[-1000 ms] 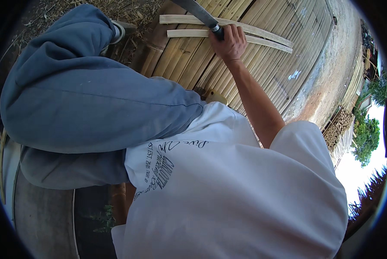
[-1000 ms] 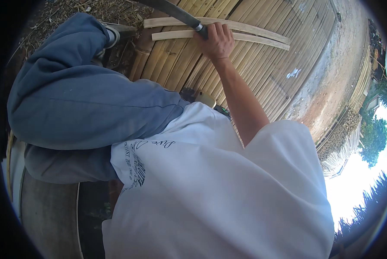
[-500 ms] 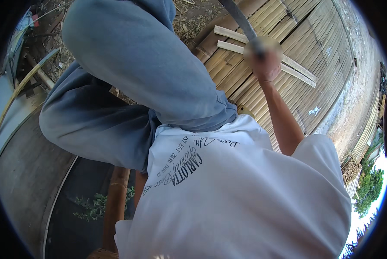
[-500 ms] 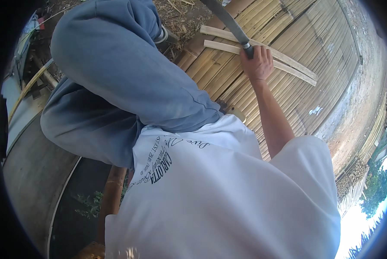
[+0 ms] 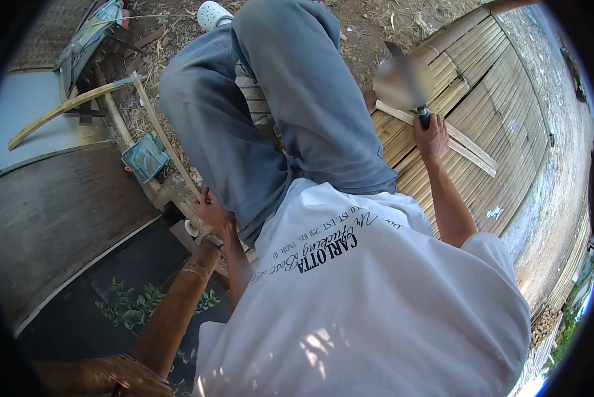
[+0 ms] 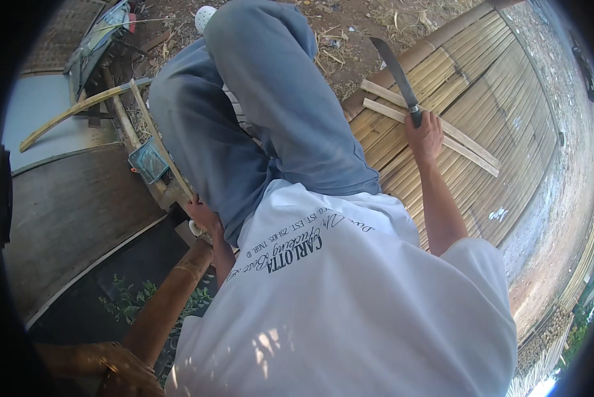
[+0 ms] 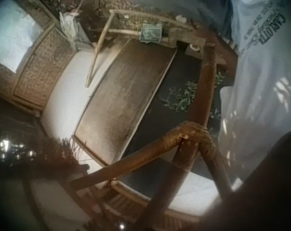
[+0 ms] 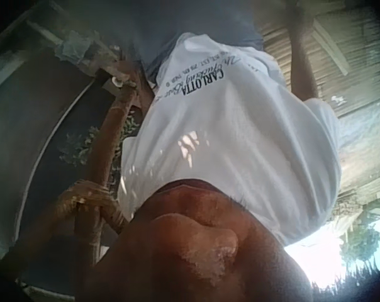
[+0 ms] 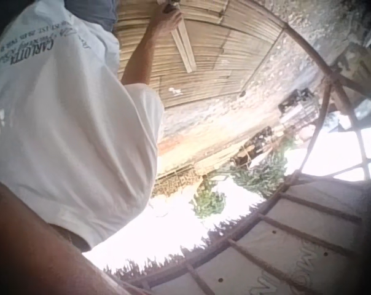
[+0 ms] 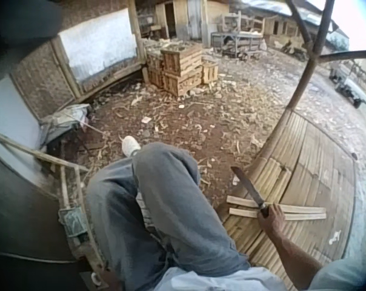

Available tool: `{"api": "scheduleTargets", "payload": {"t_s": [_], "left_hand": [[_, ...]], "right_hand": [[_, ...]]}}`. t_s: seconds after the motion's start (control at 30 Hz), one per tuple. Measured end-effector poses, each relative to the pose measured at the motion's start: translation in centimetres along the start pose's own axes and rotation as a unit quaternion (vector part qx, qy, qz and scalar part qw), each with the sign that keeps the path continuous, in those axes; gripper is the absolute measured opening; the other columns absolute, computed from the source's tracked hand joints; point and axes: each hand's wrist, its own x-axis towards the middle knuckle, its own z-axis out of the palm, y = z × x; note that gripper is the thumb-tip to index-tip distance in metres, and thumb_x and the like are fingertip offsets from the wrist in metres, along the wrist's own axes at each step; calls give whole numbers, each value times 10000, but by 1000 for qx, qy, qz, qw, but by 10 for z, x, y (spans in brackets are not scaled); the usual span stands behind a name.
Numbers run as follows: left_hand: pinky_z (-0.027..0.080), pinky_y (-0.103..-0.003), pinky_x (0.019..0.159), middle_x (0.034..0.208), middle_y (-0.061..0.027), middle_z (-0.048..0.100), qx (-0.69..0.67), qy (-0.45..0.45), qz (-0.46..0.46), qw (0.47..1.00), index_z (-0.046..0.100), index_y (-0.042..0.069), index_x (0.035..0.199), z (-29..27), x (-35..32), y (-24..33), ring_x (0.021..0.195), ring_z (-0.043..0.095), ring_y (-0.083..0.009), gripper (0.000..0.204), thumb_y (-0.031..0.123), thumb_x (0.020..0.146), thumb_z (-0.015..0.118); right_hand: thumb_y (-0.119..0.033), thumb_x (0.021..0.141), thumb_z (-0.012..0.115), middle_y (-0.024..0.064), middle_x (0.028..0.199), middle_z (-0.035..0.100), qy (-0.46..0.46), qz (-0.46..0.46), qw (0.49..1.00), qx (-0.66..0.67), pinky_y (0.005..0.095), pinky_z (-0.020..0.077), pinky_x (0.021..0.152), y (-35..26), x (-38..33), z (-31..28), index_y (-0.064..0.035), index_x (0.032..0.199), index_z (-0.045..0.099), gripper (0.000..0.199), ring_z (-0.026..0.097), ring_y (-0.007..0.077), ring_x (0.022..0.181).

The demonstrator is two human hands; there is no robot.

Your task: The person shaves a bamboo pole with a machete, sets it aside, and then shaves the edges and surfaces of two flat bamboo strips.

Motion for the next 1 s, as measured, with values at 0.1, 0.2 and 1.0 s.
{"api": "scheduleTargets", "payload": {"t_s": [0.1,0.2,1.0], "left_hand": [[441,-331,675,867,-74,450,-25,22,69,997,702,102,1052,-13,10,24,679,511,-195,221,178,898,562],[437,-323,650,847,-57,430,-67,46,66,995,719,104,1025,-22,17,31,631,475,-175,217,162,901,550],[340,-163,395,1102,-172,570,-603,-273,200,723,245,123,1439,-138,-14,237,598,556,-118,491,106,971,391]], "right_hand": [[-346,800,642,115,855,592,-13,11,1000,10,427,465,747,-2,0,-2,-57,839,591,297,575,312,856],[-366,831,625,134,857,584,-41,38,998,24,443,454,744,-7,2,-5,-45,846,597,322,574,339,855],[-151,831,668,19,680,352,76,38,902,424,287,312,561,-128,41,-136,0,732,466,271,345,117,614]]}}
